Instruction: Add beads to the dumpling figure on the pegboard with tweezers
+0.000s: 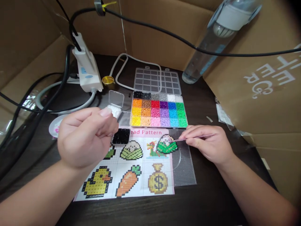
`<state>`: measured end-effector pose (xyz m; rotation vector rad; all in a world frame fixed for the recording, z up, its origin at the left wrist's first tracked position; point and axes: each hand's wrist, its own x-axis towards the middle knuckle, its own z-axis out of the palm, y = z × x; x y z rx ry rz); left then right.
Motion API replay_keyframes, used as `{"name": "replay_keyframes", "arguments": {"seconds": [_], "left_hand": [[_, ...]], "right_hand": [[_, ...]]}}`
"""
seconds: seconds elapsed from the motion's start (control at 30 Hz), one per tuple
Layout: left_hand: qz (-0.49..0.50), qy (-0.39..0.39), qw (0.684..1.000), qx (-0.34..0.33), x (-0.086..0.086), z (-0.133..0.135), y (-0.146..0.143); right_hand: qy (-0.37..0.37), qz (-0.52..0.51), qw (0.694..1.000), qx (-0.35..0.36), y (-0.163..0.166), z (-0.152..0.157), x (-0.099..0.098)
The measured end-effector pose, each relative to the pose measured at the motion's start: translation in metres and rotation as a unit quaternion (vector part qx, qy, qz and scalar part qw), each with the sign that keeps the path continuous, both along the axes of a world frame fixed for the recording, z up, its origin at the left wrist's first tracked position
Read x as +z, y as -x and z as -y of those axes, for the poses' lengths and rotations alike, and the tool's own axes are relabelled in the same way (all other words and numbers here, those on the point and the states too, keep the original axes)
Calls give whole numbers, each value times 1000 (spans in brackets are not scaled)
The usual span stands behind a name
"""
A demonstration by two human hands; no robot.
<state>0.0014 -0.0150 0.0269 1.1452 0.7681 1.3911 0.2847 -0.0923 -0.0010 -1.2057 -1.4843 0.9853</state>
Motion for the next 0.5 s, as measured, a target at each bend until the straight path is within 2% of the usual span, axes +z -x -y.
{"name": "replay_keyframes", "arguments": {"seconds": [0.13,0.5], "left_hand": [[-4,7,1000,10,1,0,-1],[1,-2,1000,-3,-1,-1,0]], "right_hand": [[2,9,999,32,3,-2,2],[10,13,999,51,6,-3,1]]}}
